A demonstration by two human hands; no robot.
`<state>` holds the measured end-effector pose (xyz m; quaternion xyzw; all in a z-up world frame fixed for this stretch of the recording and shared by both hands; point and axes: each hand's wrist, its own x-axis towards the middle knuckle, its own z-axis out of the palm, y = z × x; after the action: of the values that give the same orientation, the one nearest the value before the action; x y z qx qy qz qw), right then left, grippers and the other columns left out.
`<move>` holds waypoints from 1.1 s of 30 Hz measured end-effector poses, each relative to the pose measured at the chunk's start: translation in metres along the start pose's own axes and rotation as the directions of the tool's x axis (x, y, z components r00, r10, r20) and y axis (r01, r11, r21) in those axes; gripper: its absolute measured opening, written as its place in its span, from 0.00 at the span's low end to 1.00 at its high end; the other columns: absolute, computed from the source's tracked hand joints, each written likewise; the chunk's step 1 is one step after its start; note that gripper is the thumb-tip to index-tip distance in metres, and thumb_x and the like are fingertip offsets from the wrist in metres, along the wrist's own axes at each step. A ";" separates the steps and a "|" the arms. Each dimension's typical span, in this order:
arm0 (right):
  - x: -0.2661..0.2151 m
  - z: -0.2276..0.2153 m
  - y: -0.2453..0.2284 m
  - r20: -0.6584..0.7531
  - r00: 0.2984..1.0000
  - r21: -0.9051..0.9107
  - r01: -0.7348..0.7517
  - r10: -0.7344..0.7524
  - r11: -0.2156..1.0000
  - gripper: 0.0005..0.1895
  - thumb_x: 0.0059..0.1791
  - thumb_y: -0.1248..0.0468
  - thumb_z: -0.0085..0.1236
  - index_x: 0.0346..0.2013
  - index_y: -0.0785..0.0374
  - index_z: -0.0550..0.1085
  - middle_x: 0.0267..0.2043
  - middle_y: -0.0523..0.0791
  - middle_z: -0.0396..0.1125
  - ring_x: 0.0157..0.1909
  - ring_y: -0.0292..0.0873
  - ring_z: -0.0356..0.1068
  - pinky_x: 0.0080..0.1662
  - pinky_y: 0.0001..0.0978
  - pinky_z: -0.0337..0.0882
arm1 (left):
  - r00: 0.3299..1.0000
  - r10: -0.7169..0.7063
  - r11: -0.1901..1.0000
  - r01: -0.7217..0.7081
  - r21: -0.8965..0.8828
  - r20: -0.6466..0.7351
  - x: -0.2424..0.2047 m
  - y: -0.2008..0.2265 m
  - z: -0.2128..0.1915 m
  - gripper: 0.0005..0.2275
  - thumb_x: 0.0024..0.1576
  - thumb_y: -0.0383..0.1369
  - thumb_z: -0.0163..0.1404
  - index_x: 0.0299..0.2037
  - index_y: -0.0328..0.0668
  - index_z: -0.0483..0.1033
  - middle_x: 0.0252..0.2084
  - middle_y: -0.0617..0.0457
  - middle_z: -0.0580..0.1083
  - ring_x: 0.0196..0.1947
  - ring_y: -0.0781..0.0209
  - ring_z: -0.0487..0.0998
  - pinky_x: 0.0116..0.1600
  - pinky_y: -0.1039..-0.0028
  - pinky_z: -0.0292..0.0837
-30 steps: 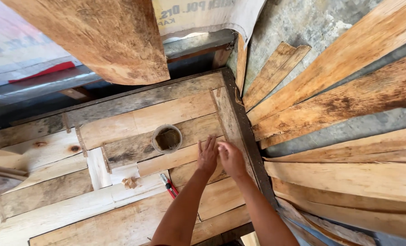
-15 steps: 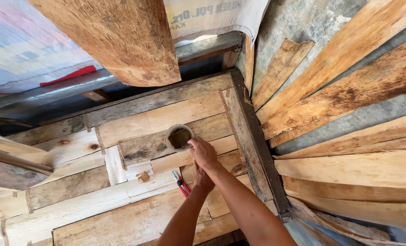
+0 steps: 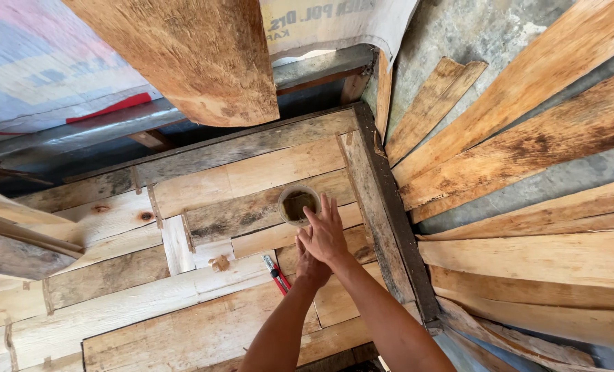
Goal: Repairing or constructing a wooden floor by fitting wood planks together and trimming them with a utility knife.
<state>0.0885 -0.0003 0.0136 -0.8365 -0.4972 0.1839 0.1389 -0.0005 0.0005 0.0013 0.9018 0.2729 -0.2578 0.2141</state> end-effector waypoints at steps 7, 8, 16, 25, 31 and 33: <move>0.015 0.009 -0.006 0.118 0.989 -0.072 -0.081 0.089 0.994 0.42 0.50 0.28 0.37 0.69 0.50 0.66 0.81 0.52 0.19 0.80 0.65 0.18 0.73 0.64 0.32 | 0.998 0.031 0.999 -0.033 -0.036 -0.060 0.021 -0.013 0.038 0.35 0.65 0.56 0.32 0.79 0.57 0.32 0.81 0.48 0.32 0.80 0.47 0.28 0.76 0.41 0.21; 0.016 0.010 -0.007 0.110 0.990 -0.083 -0.081 0.090 0.993 0.43 0.50 0.27 0.35 0.68 0.50 0.67 0.81 0.52 0.19 0.80 0.65 0.18 0.73 0.64 0.31 | 0.997 0.030 0.999 -0.033 -0.044 -0.069 0.020 -0.014 0.039 0.35 0.65 0.56 0.32 0.79 0.57 0.32 0.81 0.49 0.32 0.80 0.47 0.28 0.76 0.42 0.20; 0.017 0.008 -0.004 0.115 0.988 -0.086 -0.093 0.103 0.992 0.45 0.48 0.25 0.31 0.66 0.51 0.71 0.81 0.50 0.18 0.80 0.65 0.16 0.73 0.67 0.27 | 0.998 0.030 0.999 -0.032 -0.043 -0.051 0.023 -0.013 0.047 0.35 0.65 0.56 0.34 0.78 0.56 0.33 0.81 0.47 0.33 0.80 0.45 0.28 0.75 0.39 0.20; -0.019 -0.002 0.016 -0.115 0.993 0.188 0.002 0.021 0.982 0.33 0.53 0.39 0.45 0.65 0.53 0.72 0.82 0.54 0.30 0.81 0.64 0.27 0.74 0.59 0.39 | 0.987 -0.039 0.990 0.017 -0.140 -0.154 0.015 0.002 0.035 0.38 0.62 0.52 0.42 0.78 0.52 0.36 0.81 0.47 0.34 0.80 0.45 0.28 0.75 0.39 0.22; -0.080 -0.017 0.079 -0.465 0.878 0.357 0.070 0.112 0.932 0.18 0.54 0.67 0.47 0.58 0.65 0.74 0.67 0.55 0.61 0.69 0.59 0.61 0.67 0.51 0.62 | 0.947 -0.049 0.986 -0.005 -0.168 -0.316 0.030 0.017 0.051 0.33 0.60 0.41 0.51 0.75 0.50 0.49 0.81 0.44 0.38 0.80 0.47 0.32 0.76 0.39 0.26; -0.103 -0.035 0.094 -0.368 0.871 0.645 -0.012 0.324 0.764 0.17 0.52 0.71 0.41 0.54 0.65 0.71 0.59 0.54 0.63 0.50 0.53 0.71 0.52 0.42 0.74 | 0.910 0.110 0.961 -0.199 -0.189 -0.400 0.035 0.024 0.053 0.32 0.58 0.36 0.52 0.74 0.48 0.54 0.79 0.48 0.45 0.79 0.48 0.39 0.75 0.41 0.30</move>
<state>0.1329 -0.1366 0.0235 -0.8038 -0.2809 0.1468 0.5034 0.0204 -0.0329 -0.0543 0.9234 0.2645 -0.0247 0.2772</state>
